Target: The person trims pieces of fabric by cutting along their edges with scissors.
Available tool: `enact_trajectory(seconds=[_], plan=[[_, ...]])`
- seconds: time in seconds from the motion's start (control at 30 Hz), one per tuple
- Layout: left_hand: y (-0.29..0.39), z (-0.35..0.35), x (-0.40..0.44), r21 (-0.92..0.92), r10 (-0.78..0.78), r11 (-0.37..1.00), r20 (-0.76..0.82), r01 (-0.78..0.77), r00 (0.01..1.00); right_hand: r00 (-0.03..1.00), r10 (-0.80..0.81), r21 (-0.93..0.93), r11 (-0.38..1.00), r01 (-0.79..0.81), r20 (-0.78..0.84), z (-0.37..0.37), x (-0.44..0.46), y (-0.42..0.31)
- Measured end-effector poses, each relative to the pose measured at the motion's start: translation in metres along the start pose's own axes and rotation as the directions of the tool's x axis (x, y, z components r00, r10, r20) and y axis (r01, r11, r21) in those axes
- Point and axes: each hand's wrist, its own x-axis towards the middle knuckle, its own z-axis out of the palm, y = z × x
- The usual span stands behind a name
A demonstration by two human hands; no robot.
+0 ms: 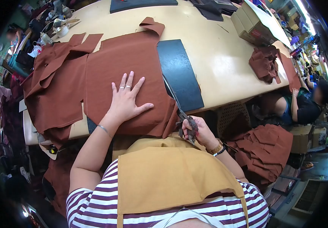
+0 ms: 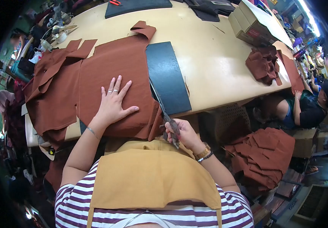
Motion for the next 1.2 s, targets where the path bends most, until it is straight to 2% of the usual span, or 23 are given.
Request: enact_trajectory(seconds=[0.13,0.53,0.73,0.8,0.9,0.93,1.0,1.03,1.1,1.17,1.2], plan=[[0.008,-0.002,-0.008,-0.002,0.019,1.000,0.018,-0.019,1.000,1.000,0.008,0.067,0.998,-0.007,-0.011,0.003,0.005,-0.006],[0.016,-0.001,-0.017,-0.016,0.015,1.000,0.011,-0.015,1.000,1.000,-0.013,0.054,0.998,0.014,-0.027,-0.003,0.000,0.003],[0.023,-0.004,-0.026,-0.046,0.025,0.999,0.028,-0.023,0.999,1.000,-0.002,0.124,0.992,0.004,-0.021,0.002,0.008,-0.004],[0.024,-0.009,-0.025,-0.069,0.016,0.998,0.043,-0.013,0.999,1.000,-0.016,0.054,0.998,0.017,-0.018,0.001,0.008,-0.005],[0.021,-0.026,-0.024,-0.422,0.037,0.906,-0.003,-0.035,0.999,0.999,-0.020,0.053,0.998,0.022,-0.034,0.004,0.006,0.002],[0.026,-0.042,-0.025,-0.681,0.095,0.716,-0.126,-0.155,0.988,0.999,-0.022,0.056,0.998,0.024,-0.041,0.004,0.005,0.003],[0.041,-0.083,-0.035,-0.949,0.185,0.190,-0.219,-0.253,0.958,0.998,-0.061,0.075,0.995,0.064,-0.032,0.002,0.004,0.007],[0.050,-0.113,-0.045,-0.958,0.254,-0.056,-0.286,-0.281,0.924,0.998,-0.054,0.095,0.994,0.057,-0.040,0.003,0.004,0.008],[0.065,-0.153,-0.064,-0.855,0.339,-0.453,-0.426,-0.252,0.839,0.997,-0.042,0.134,0.990,0.049,-0.058,0.004,0.004,0.009],[0.073,-0.180,-0.078,-0.703,0.327,-0.684,-0.531,-0.192,0.781,0.997,-0.043,0.097,0.994,0.049,-0.063,0.003,0.002,0.010],[0.076,-0.186,-0.083,-0.639,0.314,-0.752,-0.563,-0.162,0.764,0.997,-0.048,0.078,0.996,0.053,-0.059,0.003,0.003,0.010]])
